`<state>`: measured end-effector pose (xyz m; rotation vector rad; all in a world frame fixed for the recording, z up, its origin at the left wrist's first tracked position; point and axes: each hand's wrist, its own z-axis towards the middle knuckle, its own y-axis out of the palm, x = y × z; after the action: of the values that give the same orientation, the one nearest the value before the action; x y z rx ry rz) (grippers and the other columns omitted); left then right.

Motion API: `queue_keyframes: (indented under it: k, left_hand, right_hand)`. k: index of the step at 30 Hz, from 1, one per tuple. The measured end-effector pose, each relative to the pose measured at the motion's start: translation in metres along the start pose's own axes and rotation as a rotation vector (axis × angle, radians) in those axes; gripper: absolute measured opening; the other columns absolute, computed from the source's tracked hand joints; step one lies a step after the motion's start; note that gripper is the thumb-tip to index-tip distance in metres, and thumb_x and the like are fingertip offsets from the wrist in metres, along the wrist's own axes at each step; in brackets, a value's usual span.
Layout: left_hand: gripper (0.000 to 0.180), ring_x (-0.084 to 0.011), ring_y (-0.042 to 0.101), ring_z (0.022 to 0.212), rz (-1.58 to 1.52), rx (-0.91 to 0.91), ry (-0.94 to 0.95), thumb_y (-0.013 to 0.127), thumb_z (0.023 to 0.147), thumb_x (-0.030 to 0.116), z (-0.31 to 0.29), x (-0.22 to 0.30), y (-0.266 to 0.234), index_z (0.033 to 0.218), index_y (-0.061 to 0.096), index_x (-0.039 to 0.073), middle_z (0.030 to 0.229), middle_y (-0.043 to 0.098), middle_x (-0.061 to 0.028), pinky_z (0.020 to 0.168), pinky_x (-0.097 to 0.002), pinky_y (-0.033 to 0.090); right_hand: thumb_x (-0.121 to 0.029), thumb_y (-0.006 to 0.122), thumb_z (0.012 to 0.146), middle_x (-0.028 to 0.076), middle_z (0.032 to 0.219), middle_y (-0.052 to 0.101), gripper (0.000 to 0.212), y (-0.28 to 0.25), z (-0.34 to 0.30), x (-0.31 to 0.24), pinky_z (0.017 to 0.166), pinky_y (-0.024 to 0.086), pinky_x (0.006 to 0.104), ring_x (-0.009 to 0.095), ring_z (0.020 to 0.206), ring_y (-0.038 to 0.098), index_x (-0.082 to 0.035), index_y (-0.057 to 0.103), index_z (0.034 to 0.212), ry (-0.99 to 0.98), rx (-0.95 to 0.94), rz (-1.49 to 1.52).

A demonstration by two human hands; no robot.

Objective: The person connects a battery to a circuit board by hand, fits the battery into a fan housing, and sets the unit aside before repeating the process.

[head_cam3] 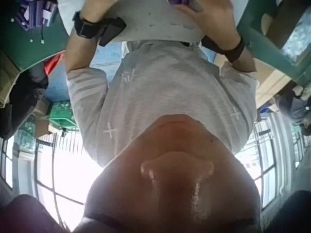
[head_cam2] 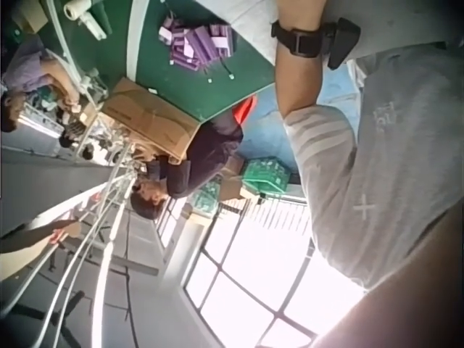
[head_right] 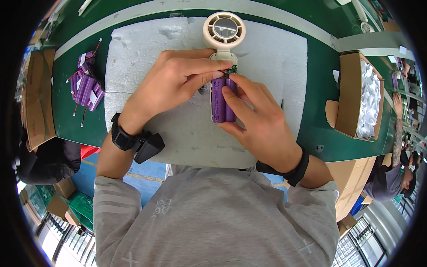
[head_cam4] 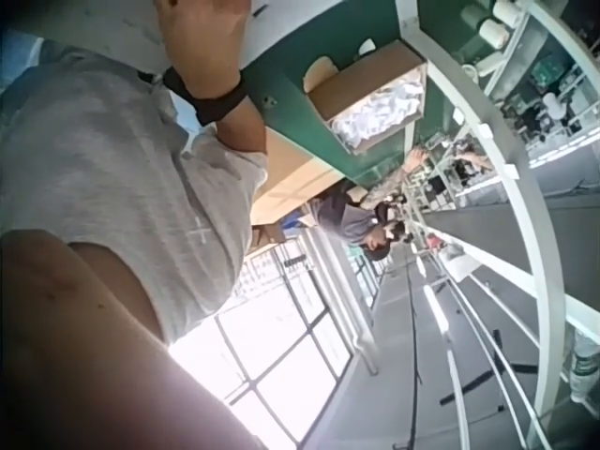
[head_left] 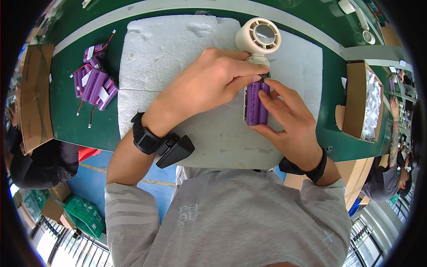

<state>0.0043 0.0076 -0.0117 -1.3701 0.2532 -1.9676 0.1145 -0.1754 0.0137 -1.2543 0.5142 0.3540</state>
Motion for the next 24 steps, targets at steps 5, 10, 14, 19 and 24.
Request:
queue_keyframes:
  k: [5, 10, 14, 19, 24]
  left_hand:
    - [0.023, -0.0340, 0.068, 0.084, 0.013, -0.015, -0.012, 0.069, 0.083, 0.005, 0.002, 0.000, 0.000, 0.105, 0.071, 0.007, 0.094, 0.070, -0.0158, 0.083, -0.0374, 0.056]
    - [0.021, -0.0338, 0.065, 0.075, -0.010, 0.020, 0.033, 0.068, 0.082, 0.007, -0.001, -0.006, 0.003, 0.102, 0.071, 0.005, 0.090, 0.068, -0.0162, 0.067, -0.0384, 0.053]
    - [0.026, -0.0302, 0.066, 0.070, -0.055, -0.019, -0.065, 0.075, 0.077, 0.010, -0.002, -0.004, 0.000, 0.102, 0.072, 0.006, 0.087, 0.068, -0.0148, 0.065, -0.0347, 0.052]
    - [0.033, -0.0265, 0.065, 0.067, -0.122, -0.124, -0.203, 0.080, 0.070, 0.013, 0.003, 0.007, -0.011, 0.101, 0.073, 0.008, 0.083, 0.069, -0.0128, 0.064, -0.0321, 0.052]
    - [0.037, -0.0249, 0.065, 0.066, -0.145, -0.141, -0.285, 0.083, 0.066, 0.014, 0.005, 0.006, -0.009, 0.101, 0.074, 0.010, 0.082, 0.070, -0.0104, 0.065, -0.0317, 0.052]
  right_hand:
    - [-0.006, 0.087, 0.058, 0.016, 0.126, 0.056, 0.054, 0.001, -0.002, 0.003, 0.078, 0.058, 0.0332, 0.026, 0.097, 0.065, 0.003, 0.066, 0.107, -0.061, 0.025, -0.048]
    - [-0.005, 0.087, 0.058, 0.016, 0.127, 0.056, 0.051, 0.003, -0.001, 0.000, 0.076, 0.058, 0.0329, 0.026, 0.096, 0.065, 0.001, 0.064, 0.103, 0.007, 0.034, -0.018]
    - [-0.002, 0.087, 0.057, 0.014, 0.125, 0.054, 0.054, 0.004, 0.002, -0.001, 0.074, 0.058, 0.0321, 0.025, 0.096, 0.063, -0.003, 0.059, 0.103, 0.078, 0.042, 0.076]
    - [0.001, 0.086, 0.055, 0.012, 0.121, 0.049, 0.066, 0.008, 0.008, 0.011, 0.071, 0.056, 0.0299, 0.022, 0.093, 0.060, -0.007, 0.050, 0.110, 0.108, 0.044, 0.215]
    - [0.001, 0.086, 0.053, 0.011, 0.121, 0.047, 0.074, 0.004, 0.014, 0.008, 0.069, 0.053, 0.0294, 0.021, 0.092, 0.058, -0.009, 0.048, 0.115, 0.190, -0.010, 0.229]
